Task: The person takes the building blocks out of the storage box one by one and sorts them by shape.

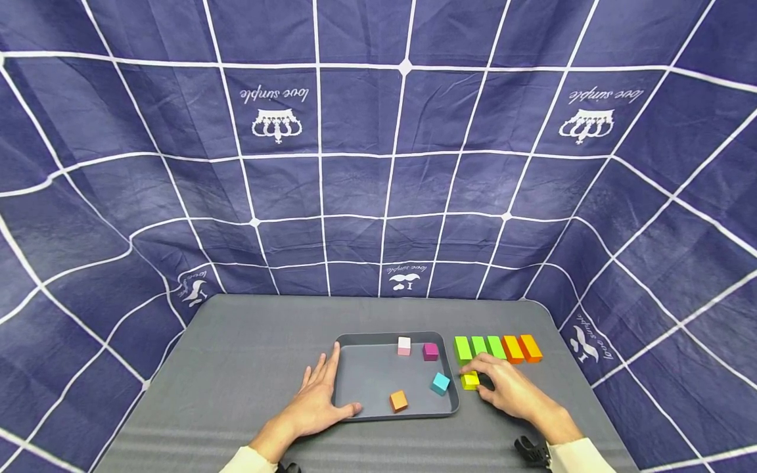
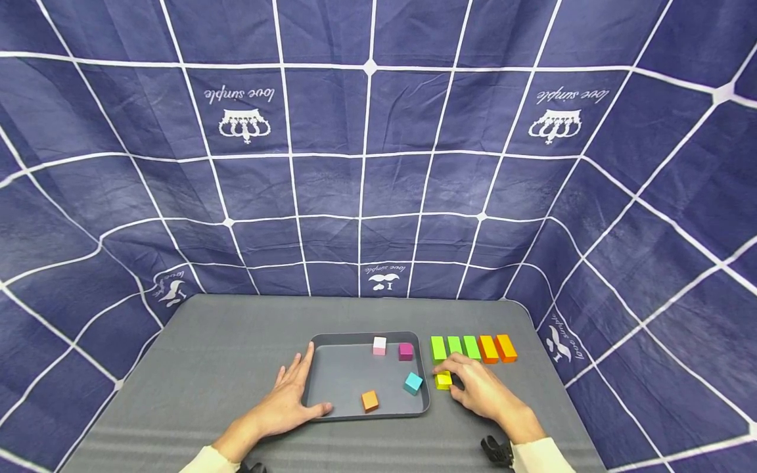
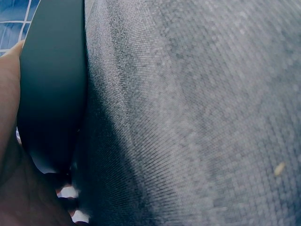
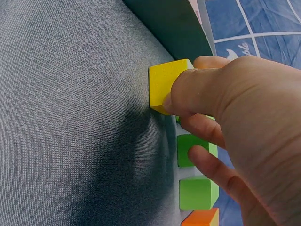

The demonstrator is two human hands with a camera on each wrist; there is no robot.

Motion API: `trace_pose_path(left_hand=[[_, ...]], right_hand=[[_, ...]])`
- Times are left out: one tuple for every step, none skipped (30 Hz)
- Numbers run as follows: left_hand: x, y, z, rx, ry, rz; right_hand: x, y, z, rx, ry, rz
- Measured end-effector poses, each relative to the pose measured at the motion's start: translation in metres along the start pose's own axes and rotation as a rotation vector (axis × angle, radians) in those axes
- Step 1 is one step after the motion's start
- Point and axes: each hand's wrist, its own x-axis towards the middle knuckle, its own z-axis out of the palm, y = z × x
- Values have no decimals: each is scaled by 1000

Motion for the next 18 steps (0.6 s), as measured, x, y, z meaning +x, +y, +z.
trace_pose_path(left_hand=[[0,0,-1,0,1,1],[0,1,-2,1,0,2],[0,1,-3,-1,4,4],[0,2,-3,-3,6,6],[-1,2,-4,-6,9,8],[-1,3,-4,-5,6,5],[-1,3,-4,-5,7,5],[-1,3,-5,-5,8,6],[-1,3,-4,-5,10,5],[-1,3,-4,-6,12,6],[-1,3,-4,-7,17,9],[-1,2,-4,-6,16,7],[-1,2,-3,-6,14,5],[0,2,-2,-6,11,3],[0,2,-2,-6,11,2],[-1,1,-1,-8,11,2],[-1,1,-1,-10,7,0],[-1,1,0,-11,1,-5]], right_hand=[[0,0,0,1,0,1],[0,1,0,3,1,1],[0,1,0,2,1,0],[1,1,-1,3,1,-2],[1,1,-1,4,2,-5],[1,1,-1,3,3,-8],[1,1,-1,2,3,-11],[1,1,-2,0,4,-13],[1,1,-2,-3,6,-16],[1,1,-2,-6,7,-18],[1,0,-2,-10,10,-19],[0,0,-3,-15,13,-21],[0,0,-3,-20,17,-23],[0,-1,-3,-26,23,-26],[-1,-1,-3,-33,31,-31],[-1,-2,-3,-43,42,-39],[-1,-2,-3,-51,53,-46],[0,-3,-3,-59,64,-51]])
